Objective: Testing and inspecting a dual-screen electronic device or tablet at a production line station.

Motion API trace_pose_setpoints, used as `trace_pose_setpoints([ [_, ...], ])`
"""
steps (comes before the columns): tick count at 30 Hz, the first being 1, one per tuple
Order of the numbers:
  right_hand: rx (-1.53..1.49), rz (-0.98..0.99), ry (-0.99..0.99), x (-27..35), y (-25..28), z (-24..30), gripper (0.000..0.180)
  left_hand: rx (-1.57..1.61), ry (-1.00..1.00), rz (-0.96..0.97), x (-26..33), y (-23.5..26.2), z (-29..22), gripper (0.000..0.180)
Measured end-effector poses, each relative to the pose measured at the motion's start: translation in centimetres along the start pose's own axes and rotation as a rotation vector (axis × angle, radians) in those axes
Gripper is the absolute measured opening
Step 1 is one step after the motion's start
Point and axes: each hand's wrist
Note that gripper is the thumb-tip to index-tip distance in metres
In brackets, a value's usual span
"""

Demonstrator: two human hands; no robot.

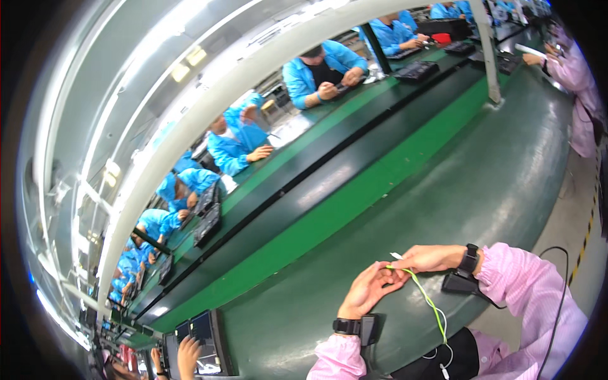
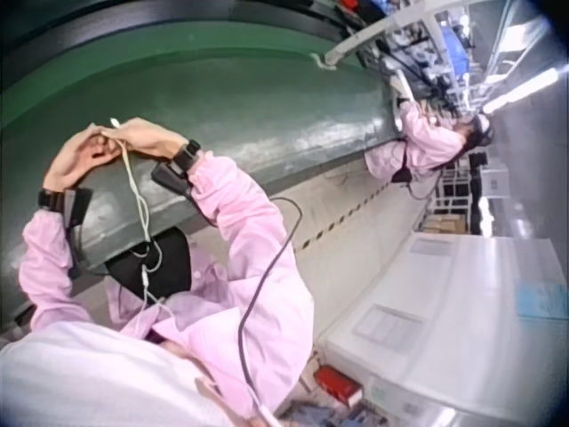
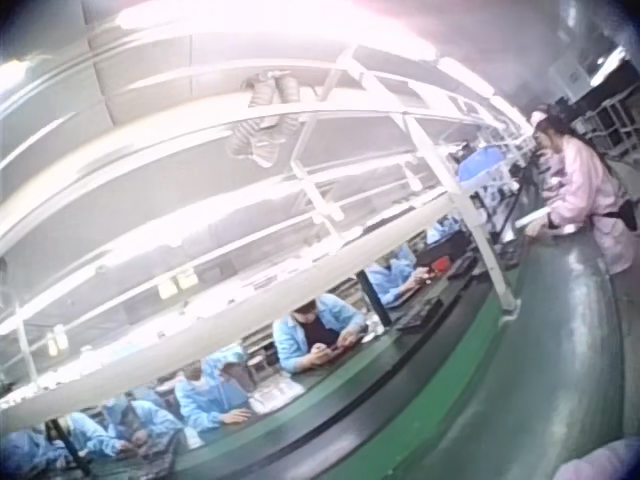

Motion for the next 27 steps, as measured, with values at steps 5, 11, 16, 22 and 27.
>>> trace_pose_setpoints([
  [5, 0.084, 0.004, -0.029, 0.4, 0.1, 0.8, 0.037, -0.05, 0.02, -0.02, -0.1, -0.7, -0.3, 0.038],
  [11, 0.09, 0.029, 0.012, 0.3, 0.0, 0.3, 0.038, -0.103, 0.012, -0.075, 0.3, -1.2, 0.0, 0.036],
  [16, 0.106, 0.057, 0.033, 0.5, 0.0, 0.2, 0.038, -0.106, 0.002, -0.093, 0.5, -1.1, 0.1, 0.033],
  [22, 0.067, 0.062, 0.04, 0.1, -0.6, -0.3, 0.031, -0.168, 0.057, -0.149, 0.9, -1.1, 0.1, 0.037],
  [27, 0.038, 0.089, 0.046, 0.6, 0.0, 0.2, 0.034, -0.142, 0.017, -0.111, 0.5, -0.9, 0.2, 0.038],
])
Point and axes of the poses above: each hand's wrist, its own x-axis away from the middle knuckle, its own y-axis out of the back of the hand, z = x × y, and after that the axes turned 2 degrees about y, right-handed
